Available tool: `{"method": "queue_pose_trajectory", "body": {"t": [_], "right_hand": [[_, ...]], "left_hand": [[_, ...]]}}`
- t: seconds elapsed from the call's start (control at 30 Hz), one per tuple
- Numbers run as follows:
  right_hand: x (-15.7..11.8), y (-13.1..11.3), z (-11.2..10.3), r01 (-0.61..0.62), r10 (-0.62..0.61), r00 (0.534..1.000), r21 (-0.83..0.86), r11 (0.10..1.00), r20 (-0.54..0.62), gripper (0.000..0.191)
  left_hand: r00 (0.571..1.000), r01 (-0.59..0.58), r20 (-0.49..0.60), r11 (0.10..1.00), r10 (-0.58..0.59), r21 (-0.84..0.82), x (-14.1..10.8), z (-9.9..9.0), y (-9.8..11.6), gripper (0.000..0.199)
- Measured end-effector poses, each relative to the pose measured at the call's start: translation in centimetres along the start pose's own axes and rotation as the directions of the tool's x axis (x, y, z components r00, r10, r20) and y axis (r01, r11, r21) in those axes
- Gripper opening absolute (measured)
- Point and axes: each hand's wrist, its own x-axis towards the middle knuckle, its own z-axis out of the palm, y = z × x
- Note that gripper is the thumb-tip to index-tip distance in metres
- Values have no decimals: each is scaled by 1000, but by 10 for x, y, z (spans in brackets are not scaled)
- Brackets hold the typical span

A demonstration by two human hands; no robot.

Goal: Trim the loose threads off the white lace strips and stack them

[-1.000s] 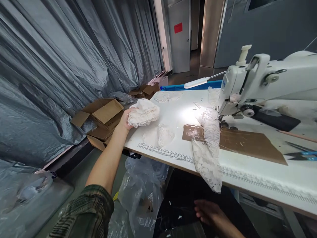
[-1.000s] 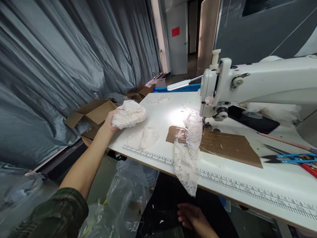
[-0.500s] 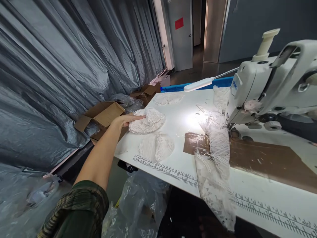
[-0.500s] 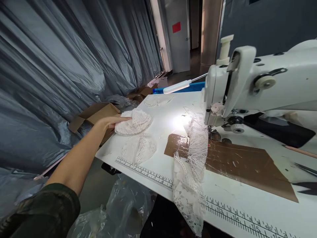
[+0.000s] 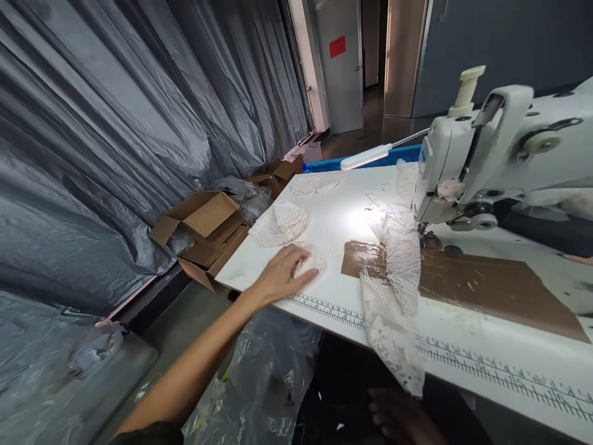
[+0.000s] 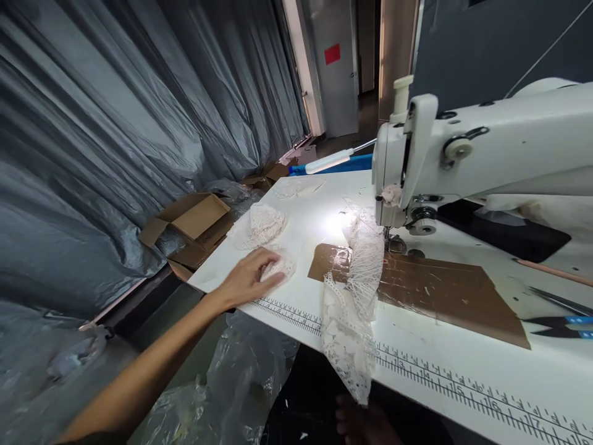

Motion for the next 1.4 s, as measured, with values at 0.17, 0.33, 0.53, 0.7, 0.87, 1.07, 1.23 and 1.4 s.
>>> {"method": "queue_pose_trajectory", "body": {"t": [0.17, 0.33, 0.53, 0.7, 0.87, 1.07, 1.23, 1.4], "right_hand": [[-2, 10, 3, 68, -68, 998, 28, 997, -3, 47], [-6, 15, 6, 111, -114, 992, 69, 991, 45, 44], [-8, 14, 8, 139, -145, 985, 68, 988, 92, 39], [-9, 8, 3, 140, -147, 981, 58, 988, 125, 44], [-12, 1, 0, 172, -184, 974, 96, 981, 135, 50], [-10, -6, 3, 143, -146, 974, 33, 989, 170, 56], [-24, -3, 5, 333, -325, 943, -155, 930, 73, 49], [-78, -37, -2, 592, -645, 763, -433, 680, 32, 39]], "left_hand": [[995, -84, 39, 994, 87, -69, -20, 16, 23, 18], [999, 47, -11, 996, -48, -77, 0, 23, 31, 14], [938, 245, -212, 958, -273, -148, 96, 47, 28, 13], [909, 306, -223, 927, -353, -218, 148, 58, 36, 32], [987, 78, -130, 988, -95, -132, 104, 59, 65, 35], [993, -102, 38, 974, 112, -201, 27, 58, 103, 29], [995, -98, -19, 964, 96, -246, 36, 51, 96, 27], [999, -33, -18, 985, 30, -171, 90, 51, 56, 22]]}}
